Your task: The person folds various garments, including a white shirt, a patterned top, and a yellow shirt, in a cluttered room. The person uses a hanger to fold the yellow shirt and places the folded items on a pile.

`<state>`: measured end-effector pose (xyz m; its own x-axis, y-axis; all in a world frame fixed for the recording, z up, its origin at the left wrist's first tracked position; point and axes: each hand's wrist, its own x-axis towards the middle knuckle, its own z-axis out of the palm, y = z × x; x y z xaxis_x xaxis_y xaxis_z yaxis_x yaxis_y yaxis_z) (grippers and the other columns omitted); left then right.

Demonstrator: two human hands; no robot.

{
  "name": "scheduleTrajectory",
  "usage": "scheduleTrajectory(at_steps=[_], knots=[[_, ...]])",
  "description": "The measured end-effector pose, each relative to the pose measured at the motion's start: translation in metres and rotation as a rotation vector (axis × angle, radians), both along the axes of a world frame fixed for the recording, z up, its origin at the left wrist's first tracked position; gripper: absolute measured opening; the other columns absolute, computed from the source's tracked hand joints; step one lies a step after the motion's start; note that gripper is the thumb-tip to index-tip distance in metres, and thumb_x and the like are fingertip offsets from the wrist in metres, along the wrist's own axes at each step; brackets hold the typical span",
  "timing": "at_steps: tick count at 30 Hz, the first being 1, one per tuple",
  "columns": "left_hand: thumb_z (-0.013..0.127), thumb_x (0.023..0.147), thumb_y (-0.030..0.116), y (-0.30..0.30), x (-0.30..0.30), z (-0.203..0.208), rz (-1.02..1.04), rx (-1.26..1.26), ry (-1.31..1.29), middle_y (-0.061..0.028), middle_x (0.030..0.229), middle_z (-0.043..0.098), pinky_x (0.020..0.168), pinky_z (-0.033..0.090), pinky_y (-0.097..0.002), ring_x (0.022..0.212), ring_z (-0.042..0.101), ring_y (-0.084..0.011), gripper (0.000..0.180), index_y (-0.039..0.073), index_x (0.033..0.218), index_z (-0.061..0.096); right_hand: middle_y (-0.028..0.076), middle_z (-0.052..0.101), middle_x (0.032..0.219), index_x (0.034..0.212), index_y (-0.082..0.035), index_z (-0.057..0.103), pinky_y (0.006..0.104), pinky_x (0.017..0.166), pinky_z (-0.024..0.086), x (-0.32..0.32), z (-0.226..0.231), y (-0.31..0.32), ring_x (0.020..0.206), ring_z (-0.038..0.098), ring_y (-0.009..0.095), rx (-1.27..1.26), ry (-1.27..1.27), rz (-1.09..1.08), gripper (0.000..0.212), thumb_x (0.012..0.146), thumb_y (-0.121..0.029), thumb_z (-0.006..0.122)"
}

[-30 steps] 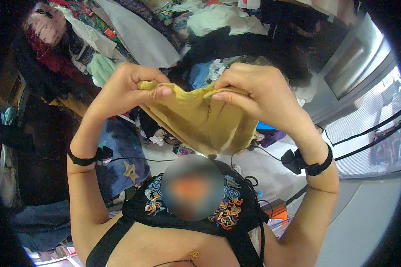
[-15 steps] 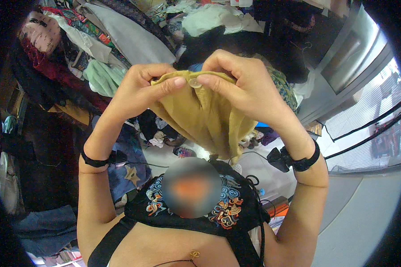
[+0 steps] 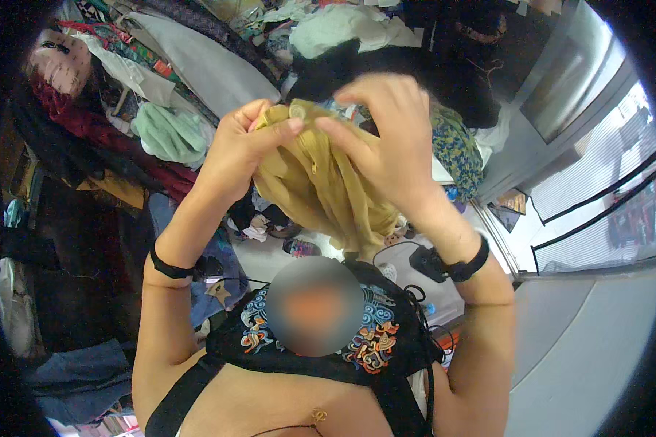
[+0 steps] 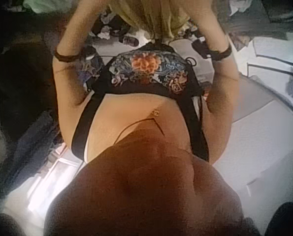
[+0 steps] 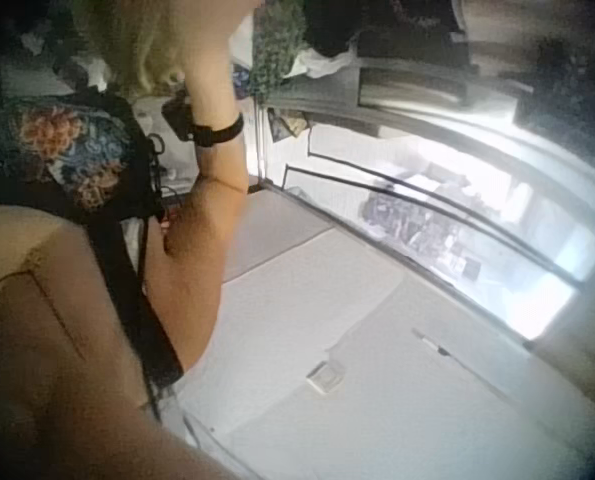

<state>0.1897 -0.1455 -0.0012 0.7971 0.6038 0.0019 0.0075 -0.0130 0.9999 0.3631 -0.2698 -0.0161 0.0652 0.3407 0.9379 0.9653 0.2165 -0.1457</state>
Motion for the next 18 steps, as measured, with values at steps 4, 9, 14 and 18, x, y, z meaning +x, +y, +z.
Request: scheduleTrajectory(at_steps=[4, 9, 14, 18], knots=[[0.072, 0.088, 0.011, 0.003, -0.009, -0.007, 0.056, -0.145, -0.128, -0.0008, 0.082, 0.067, 0.066, 0.051, -0.0237, 0.070, 0.063, -0.0076, 0.011, 0.008, 0.087, 0.061, 0.009, 0.064, 0.082, 0.084, -0.006, 0.066, 0.0372, 0.071, 0.050, -0.030, -0.043, -0.018, 0.079, 0.061, 0.029, -0.488, 0.384, 0.250, 0.025, 0.078, -0.026, 0.080], [0.070, 0.088, 0.010, 0.015, -0.016, -0.020, 0.106, -0.216, -0.158, -0.0022, 0.086, 0.069, 0.071, 0.053, -0.0259, 0.074, 0.066, -0.0106, 0.010, 0.008, 0.091, 0.061, 0.008, 0.065, 0.078, 0.093, -0.001, 0.065, 0.0305, 0.069, 0.051, -0.041, -0.064, 0.003, 0.073, 0.064, 0.018, -0.572, 0.638, 0.402, 0.020, 0.088, -0.019, 0.071], [0.070, 0.088, 0.010, 0.034, -0.037, -0.038, 0.213, -0.360, -0.122, -0.0020, 0.087, 0.069, 0.073, 0.053, -0.0269, 0.076, 0.067, -0.0118, 0.009, 0.008, 0.092, 0.062, 0.006, 0.061, 0.071, 0.094, 0.000, 0.060, 0.0260, 0.062, 0.047, -0.041, -0.079, 0.009, 0.066, 0.054, 0.007, -0.670, 0.870, 0.544, 0.016, 0.092, -0.015, 0.064], [0.074, 0.086, 0.014, 0.041, -0.054, -0.071, 0.299, 0.123, 0.150, 0.0005, 0.083, 0.066, 0.061, 0.046, -0.0218, 0.067, 0.057, -0.0067, 0.016, 0.009, 0.093, 0.061, 0.000, 0.053, 0.075, 0.096, -0.001, 0.055, 0.0237, 0.062, 0.040, -0.050, -0.085, 0.013, 0.070, 0.046, 0.006, -0.720, 0.865, 0.589, 0.015, 0.097, -0.015, 0.059]])
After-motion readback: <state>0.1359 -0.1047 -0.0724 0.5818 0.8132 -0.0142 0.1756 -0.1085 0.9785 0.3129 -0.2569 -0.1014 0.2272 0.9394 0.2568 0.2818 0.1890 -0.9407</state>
